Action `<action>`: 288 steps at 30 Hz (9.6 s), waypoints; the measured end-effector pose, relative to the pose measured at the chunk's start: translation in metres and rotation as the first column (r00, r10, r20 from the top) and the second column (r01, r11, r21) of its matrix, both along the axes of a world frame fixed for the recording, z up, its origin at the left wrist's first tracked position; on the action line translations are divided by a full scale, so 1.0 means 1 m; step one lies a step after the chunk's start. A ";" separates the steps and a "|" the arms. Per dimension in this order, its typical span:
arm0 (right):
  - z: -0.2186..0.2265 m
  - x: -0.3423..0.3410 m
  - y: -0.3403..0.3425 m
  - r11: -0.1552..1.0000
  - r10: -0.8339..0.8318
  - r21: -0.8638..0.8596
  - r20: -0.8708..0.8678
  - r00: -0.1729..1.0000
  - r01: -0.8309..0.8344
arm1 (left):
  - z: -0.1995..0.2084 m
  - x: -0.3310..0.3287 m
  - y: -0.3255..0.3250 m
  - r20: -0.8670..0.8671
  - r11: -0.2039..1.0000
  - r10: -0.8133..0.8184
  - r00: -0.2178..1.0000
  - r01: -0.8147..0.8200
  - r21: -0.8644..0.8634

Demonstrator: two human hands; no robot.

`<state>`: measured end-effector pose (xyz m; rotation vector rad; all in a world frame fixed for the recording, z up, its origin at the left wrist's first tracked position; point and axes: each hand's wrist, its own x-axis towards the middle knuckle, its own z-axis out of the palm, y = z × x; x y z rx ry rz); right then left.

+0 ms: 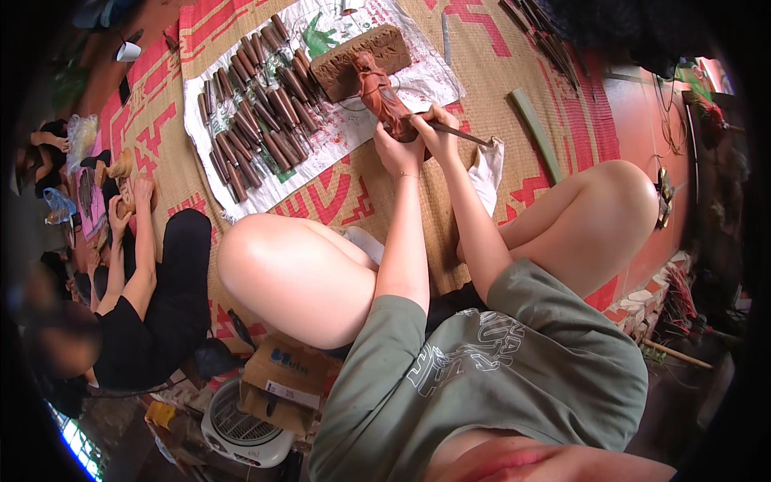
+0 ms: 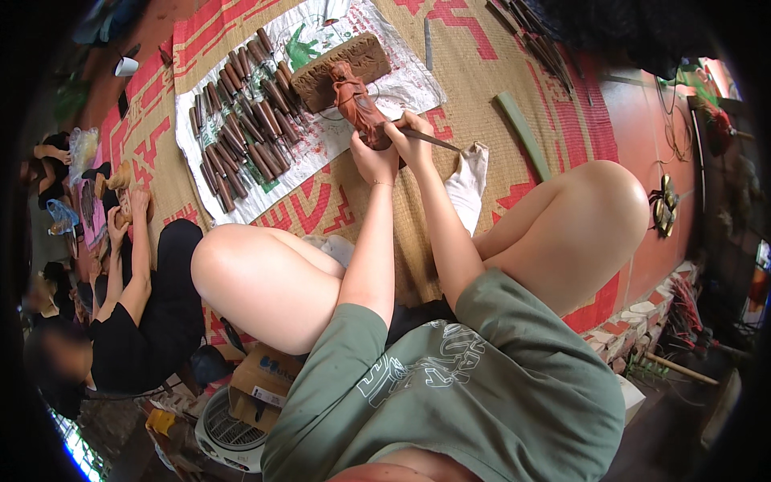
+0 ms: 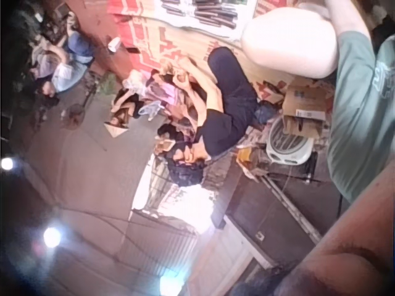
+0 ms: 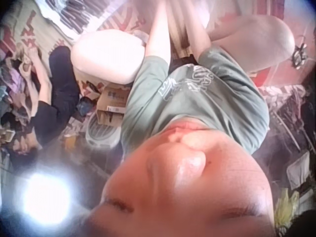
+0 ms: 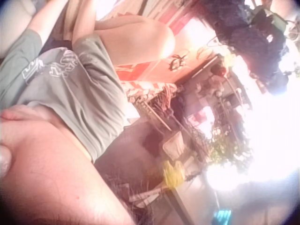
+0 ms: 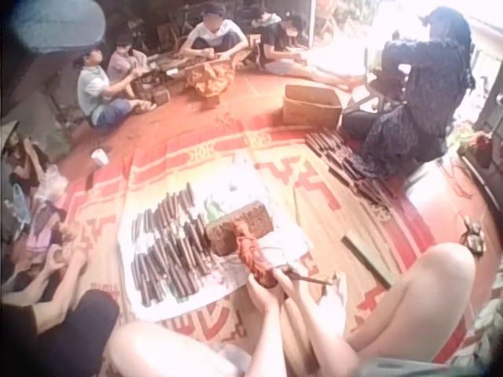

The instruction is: The person sits on a mat and uses a small knife to carve a reddish-brown wooden object. They hold the object in their left hand and carefully shape it with the knife in their right hand, occasionally rotating it to access different sides.

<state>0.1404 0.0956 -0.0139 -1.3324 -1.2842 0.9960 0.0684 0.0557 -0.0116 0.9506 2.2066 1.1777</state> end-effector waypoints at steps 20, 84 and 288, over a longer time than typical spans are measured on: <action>0.001 0.003 0.004 0.996 0.076 -0.061 0.182 0.980 -0.066 | -0.001 -0.002 -0.001 0.008 1.000 -0.007 1.000 0.007 -0.015; 0.006 -0.017 -0.001 0.985 -0.102 -0.173 -0.489 0.866 0.018 | -0.002 0.001 -0.004 -0.018 1.000 0.010 1.000 -0.010 -0.012; -0.009 0.031 0.013 0.935 -0.168 -0.355 -0.393 0.904 0.019 | 0.000 0.002 0.001 0.044 1.000 0.026 0.999 -0.026 -0.005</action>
